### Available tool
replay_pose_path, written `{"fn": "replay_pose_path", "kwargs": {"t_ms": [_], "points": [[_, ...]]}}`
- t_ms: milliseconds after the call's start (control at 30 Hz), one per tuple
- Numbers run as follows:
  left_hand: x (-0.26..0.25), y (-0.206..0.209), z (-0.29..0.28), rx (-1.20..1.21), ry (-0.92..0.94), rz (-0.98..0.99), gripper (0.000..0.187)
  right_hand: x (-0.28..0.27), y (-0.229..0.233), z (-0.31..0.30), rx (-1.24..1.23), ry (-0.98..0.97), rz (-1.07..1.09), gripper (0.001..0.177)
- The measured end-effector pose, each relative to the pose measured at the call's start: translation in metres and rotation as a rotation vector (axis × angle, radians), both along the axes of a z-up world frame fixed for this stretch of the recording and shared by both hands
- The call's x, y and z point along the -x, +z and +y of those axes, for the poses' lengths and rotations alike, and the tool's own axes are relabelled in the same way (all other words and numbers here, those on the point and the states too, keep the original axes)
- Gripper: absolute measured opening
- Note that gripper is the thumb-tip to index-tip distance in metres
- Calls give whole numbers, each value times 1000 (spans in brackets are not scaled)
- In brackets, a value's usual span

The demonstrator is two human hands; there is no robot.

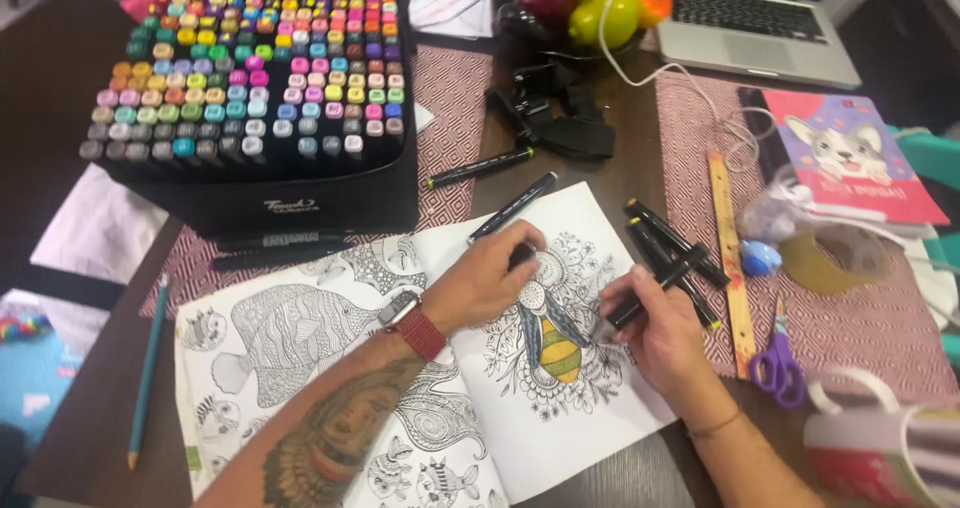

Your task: Coloring a complex illustration of a bee in a coloring book using markers.

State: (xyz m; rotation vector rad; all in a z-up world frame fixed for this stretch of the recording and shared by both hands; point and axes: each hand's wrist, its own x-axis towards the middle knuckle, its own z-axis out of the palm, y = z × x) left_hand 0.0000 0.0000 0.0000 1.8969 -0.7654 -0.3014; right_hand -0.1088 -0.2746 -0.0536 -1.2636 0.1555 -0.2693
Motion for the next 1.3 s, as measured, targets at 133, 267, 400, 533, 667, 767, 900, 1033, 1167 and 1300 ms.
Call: {"fn": "replay_pose_path", "kwargs": {"t_ms": [133,267,400,533,667,767,900,1033,1167,1300], "points": [[6,-5,0,21,19,-35,35,6,1,3,-98,-4,-24,59],[2,-5,-1,18,-14,-61,33,0,0,13,-103,-82,-36,59],[7,6,-2,12,-43,-36,37,-3,11,18,-103,-108,21,32],[11,9,-4,17,-32,37,40,-14,42,26,-49,-105,4,24],[9,7,-1,22,-41,-1,40,-33,40,36,-23,-101,14,24],[7,10,-1,18,-47,12,41,-36,37,47,-21,-89,25,24],[7,11,-6,19,-42,62,40,-34,60,65,98,-10,50,21],[1,0,-4,133,-6,147,45,-45,55,63,206,70,30,16],[-10,1,-2,405,0,287,38,-46,96,63,339,91,-47,14],[6,60,4,493,-100,319,17,-31,143,67,352,140,-159,18]]}}
